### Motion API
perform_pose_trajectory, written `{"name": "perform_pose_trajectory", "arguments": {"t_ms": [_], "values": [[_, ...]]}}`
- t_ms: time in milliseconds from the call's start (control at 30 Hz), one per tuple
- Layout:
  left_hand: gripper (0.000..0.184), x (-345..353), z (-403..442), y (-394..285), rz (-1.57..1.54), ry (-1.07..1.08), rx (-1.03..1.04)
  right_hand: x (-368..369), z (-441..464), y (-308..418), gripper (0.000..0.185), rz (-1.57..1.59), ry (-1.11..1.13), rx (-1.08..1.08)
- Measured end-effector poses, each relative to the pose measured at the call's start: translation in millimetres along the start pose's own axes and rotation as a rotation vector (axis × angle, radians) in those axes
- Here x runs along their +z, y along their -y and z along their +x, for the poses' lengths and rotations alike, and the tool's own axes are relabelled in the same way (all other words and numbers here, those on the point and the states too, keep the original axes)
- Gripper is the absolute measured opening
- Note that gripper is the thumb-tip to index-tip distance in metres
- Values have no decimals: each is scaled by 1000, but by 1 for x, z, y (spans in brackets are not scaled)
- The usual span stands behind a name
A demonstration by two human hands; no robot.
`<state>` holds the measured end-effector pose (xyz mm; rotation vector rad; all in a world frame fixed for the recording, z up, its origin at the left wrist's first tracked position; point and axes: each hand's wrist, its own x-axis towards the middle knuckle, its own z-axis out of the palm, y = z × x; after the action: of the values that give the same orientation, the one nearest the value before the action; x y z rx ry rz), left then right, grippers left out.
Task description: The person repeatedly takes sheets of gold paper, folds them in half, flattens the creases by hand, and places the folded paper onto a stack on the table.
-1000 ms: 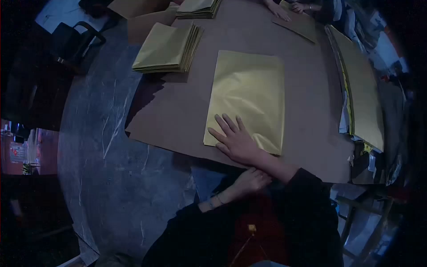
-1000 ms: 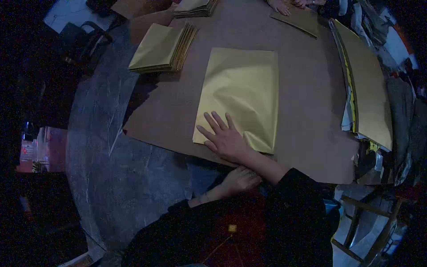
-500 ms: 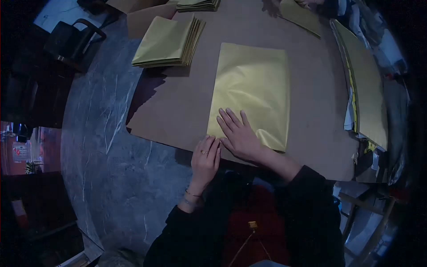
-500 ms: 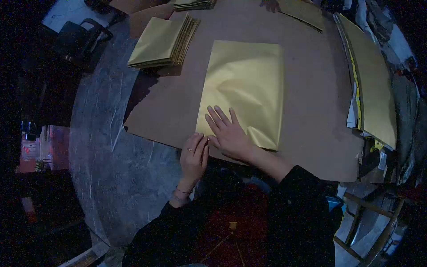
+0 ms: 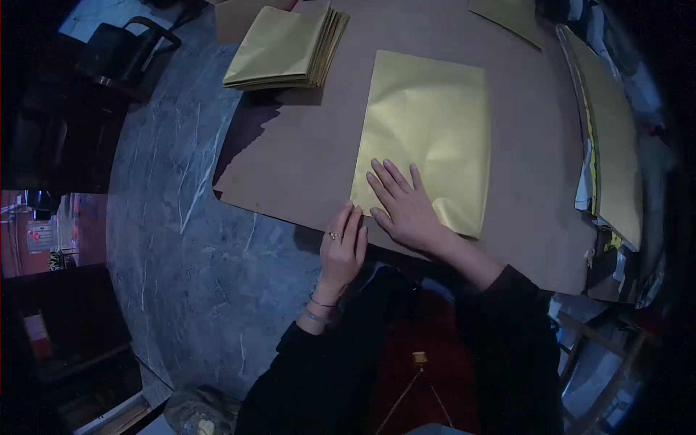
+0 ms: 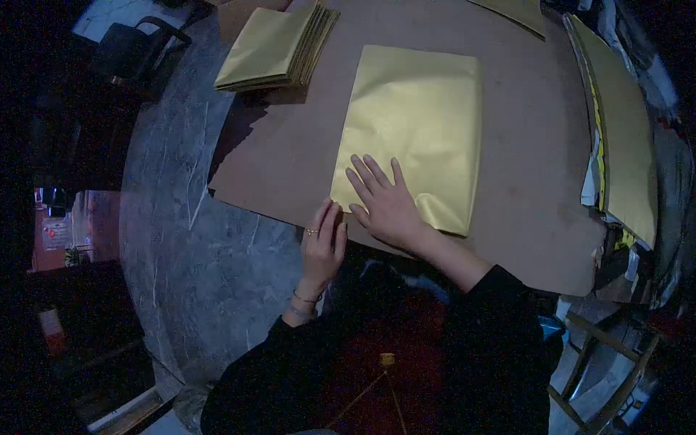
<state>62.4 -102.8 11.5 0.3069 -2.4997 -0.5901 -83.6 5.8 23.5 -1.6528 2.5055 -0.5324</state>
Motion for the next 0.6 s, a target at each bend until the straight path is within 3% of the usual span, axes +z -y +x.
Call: {"name": "perform_pose_trajectory", "arguments": {"t_ms": [600], "values": [[31,4,0,2,-16,5,-30,6,1,-1,61,-25,-22,-2]]}}
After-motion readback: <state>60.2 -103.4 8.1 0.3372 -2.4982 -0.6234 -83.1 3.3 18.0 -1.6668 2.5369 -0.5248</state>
